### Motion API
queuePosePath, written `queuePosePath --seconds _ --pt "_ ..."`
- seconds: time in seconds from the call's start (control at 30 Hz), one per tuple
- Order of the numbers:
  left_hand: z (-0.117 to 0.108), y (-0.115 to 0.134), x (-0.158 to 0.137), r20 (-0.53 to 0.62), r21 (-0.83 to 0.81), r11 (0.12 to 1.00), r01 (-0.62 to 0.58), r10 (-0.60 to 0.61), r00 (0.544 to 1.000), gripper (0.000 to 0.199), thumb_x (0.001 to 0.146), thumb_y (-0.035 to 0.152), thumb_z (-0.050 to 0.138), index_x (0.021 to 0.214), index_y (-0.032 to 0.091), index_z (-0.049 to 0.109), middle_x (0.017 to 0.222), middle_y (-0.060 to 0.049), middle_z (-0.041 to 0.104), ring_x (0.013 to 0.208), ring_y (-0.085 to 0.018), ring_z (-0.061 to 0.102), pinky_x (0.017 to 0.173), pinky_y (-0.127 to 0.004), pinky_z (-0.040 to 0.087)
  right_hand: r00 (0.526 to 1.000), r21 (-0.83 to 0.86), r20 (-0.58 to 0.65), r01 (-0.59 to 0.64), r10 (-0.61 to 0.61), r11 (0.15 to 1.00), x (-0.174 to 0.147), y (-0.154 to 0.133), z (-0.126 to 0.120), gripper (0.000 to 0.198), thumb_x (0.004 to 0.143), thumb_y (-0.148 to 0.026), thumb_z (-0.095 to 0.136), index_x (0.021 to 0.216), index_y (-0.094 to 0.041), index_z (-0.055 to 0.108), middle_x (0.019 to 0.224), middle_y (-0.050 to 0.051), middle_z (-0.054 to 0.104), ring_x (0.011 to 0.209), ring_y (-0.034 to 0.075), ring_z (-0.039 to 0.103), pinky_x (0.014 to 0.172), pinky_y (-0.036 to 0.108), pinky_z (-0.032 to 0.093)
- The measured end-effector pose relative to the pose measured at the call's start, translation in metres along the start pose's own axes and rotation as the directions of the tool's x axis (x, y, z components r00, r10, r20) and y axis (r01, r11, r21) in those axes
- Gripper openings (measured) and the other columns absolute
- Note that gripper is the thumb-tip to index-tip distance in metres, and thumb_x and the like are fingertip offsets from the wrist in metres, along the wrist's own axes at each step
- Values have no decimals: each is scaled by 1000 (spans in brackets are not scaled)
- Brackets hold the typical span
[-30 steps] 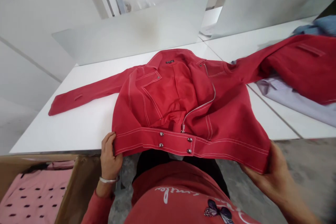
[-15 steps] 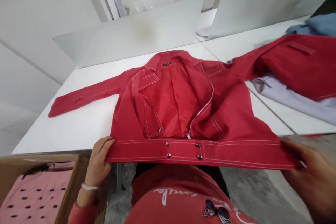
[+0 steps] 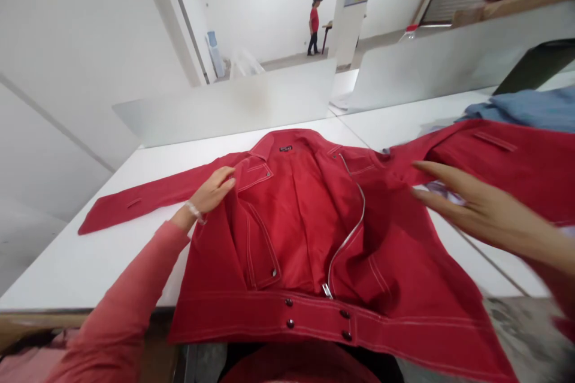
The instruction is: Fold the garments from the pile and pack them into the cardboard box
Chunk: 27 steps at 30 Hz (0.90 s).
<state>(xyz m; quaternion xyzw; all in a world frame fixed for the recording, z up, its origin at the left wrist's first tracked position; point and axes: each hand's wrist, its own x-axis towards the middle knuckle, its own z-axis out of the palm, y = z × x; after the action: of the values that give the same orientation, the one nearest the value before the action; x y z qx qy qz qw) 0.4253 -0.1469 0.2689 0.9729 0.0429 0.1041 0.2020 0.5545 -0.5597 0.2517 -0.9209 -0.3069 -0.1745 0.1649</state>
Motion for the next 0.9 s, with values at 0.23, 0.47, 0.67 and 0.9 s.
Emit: queuePosePath --seconds 0.23,0.47,0.67,0.9 --pt "59 -16 118 251 356 934 1 -96 963 55 79 58 25 126 31 34 139 -1 24 125 -31 21 93 -60 25 933 -172 359 44 21 984 121 -28 105 57 81 -52 25 131 -24 31 137 7 26 125 31 19 91 57 30" --pt "84 -46 136 275 390 920 33 -151 950 61 77 62 18 131 33 21 142 -1 16 126 -35 16 88 -62 26 892 -195 448 44 49 980 147 -9 148 62 82 -56 15 133 -23 30 141 6 18 126 31 15 92 59 26" --pt "85 -58 160 239 364 928 80 -176 955 62 78 61 17 132 31 22 142 -3 16 126 -37 14 87 -65 24 895 -168 446 79 4 983 179 1 163 64 82 -56 15 133 -19 29 139 10 20 125 33 16 91 61 24" --pt "84 -61 161 235 346 934 87 -176 956 60 79 60 23 131 32 24 142 -3 16 127 -37 13 90 -64 22 915 -161 402 76 -5 984 187 8 171 62 82 -56 19 132 -21 32 138 9 23 125 33 18 92 59 24"
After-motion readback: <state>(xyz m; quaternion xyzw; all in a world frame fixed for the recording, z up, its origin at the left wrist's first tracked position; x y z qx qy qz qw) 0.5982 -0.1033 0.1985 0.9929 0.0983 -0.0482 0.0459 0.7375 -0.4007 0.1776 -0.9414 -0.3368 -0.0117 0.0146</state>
